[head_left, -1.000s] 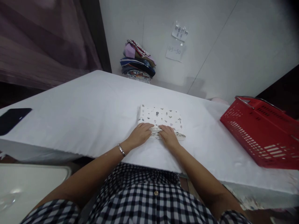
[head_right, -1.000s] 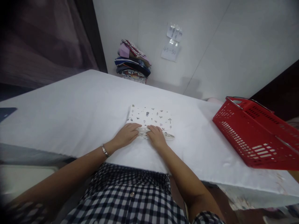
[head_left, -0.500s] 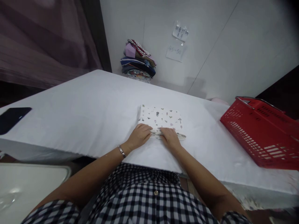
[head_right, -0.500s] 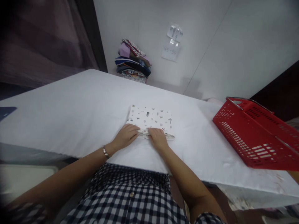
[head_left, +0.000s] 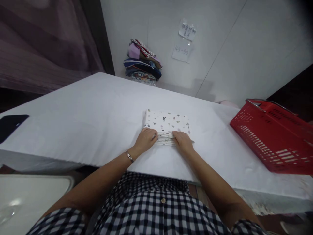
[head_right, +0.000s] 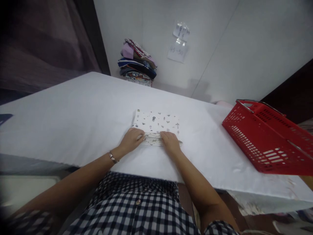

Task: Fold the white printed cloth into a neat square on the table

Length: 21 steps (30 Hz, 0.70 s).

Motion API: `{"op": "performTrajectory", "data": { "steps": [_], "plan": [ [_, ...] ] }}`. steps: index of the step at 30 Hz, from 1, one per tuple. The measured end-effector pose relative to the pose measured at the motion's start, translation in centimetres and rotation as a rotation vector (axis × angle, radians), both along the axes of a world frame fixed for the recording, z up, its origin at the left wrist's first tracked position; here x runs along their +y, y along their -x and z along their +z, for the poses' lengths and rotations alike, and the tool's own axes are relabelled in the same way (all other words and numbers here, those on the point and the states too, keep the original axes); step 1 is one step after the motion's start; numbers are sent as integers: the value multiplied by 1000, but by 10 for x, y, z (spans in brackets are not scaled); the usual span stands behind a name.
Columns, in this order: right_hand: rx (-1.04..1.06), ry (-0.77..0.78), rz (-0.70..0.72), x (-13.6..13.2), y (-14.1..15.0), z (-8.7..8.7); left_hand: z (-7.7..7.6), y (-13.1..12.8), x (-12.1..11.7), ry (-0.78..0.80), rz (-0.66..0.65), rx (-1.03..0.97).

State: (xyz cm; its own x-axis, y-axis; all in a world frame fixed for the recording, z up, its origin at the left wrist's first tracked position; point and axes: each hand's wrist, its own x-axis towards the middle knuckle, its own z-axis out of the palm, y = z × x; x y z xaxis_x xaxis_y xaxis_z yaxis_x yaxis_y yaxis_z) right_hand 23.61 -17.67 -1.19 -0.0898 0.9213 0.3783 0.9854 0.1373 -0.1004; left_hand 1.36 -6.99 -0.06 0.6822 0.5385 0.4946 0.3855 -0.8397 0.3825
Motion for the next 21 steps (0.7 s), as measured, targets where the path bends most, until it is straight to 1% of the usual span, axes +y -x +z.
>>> {"op": "performTrajectory", "data": {
  "steps": [4,8,12,15,19,21],
  "plan": [
    [-7,2,-49,-4,-20,-1,-1,-2,3,-3,-26,31],
    [29,-5,-63,-10,-31,-6,-1,-1,2,-30,-30,30],
    [86,-27,-5,-13,-36,-8,0,2,1,-62,-42,110],
    [134,29,34,-13,-37,-4,0,3,4,-58,-90,170],
    [295,105,-93,-10,-33,3,0,1,5,-74,-113,247],
    [361,139,-122,-8,-30,4,1,-1,4,-98,-105,281]
  ]
}}
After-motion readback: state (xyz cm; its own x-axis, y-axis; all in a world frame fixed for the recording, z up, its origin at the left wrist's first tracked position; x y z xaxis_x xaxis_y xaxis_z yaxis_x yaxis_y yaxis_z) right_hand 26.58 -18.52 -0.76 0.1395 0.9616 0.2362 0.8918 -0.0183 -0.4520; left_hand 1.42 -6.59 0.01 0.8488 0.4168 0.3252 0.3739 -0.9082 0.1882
